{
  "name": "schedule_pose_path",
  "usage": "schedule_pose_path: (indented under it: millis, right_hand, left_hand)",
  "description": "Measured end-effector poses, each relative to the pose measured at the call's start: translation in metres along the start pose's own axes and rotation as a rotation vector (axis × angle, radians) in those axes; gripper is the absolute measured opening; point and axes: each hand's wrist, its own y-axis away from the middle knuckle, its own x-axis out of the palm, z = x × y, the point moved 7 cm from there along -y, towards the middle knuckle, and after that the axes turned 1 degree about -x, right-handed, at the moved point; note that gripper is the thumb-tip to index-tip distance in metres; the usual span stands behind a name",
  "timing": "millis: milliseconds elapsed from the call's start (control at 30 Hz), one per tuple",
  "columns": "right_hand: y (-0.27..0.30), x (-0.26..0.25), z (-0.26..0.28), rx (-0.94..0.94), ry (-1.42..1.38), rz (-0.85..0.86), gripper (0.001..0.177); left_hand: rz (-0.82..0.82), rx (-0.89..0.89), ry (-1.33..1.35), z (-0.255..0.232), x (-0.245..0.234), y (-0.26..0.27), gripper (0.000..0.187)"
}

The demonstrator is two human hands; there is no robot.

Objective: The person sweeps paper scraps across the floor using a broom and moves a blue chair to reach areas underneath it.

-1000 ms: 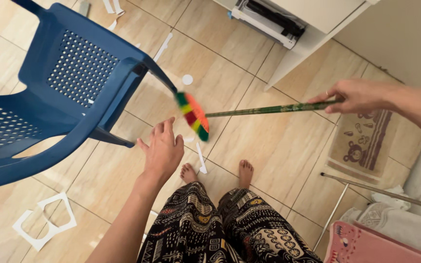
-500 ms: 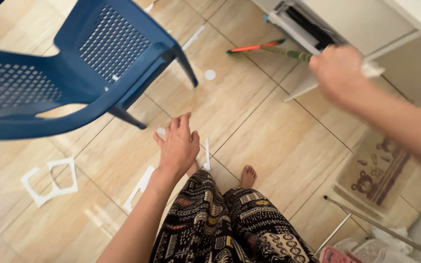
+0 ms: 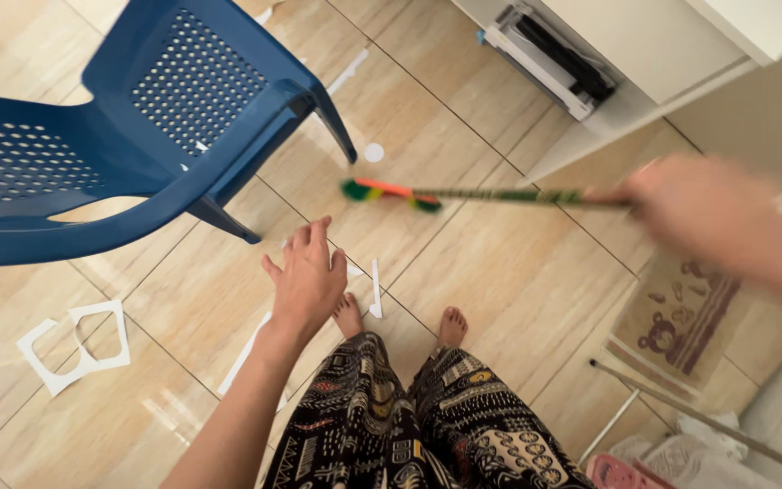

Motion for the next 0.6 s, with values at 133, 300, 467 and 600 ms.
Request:
schedule_pose_path:
  millis: [133, 300, 467, 600]
  right_hand:
    - [0.02, -0.032, -0.04, 0.061, 0.059, -0.195, 0.048]
    - [-0.003, -0.039, -0.025, 0.062, 0.144, -0.396, 0.048]
    - [-0.065, -0.046, 0.011, -0.146, 0.279, -0.792, 0.05]
    - [-0.088, -0.051, 0.025, -0.242, 0.344, -0.782, 0.049]
  left_hand:
    - [0.028, 0.01, -0.009, -0.007, 0.001, -0.003, 0.054]
    - [0.02, -0.007, -0.006, -0.011, 0.005, 0.0, 0.053]
    - [0.011, -0.028, 0.021, -0.007, 0.009, 0.013, 0.054]
    - [-0.01, -0.028, 0.007, -0.002, 0.009, 0.022, 0.053]
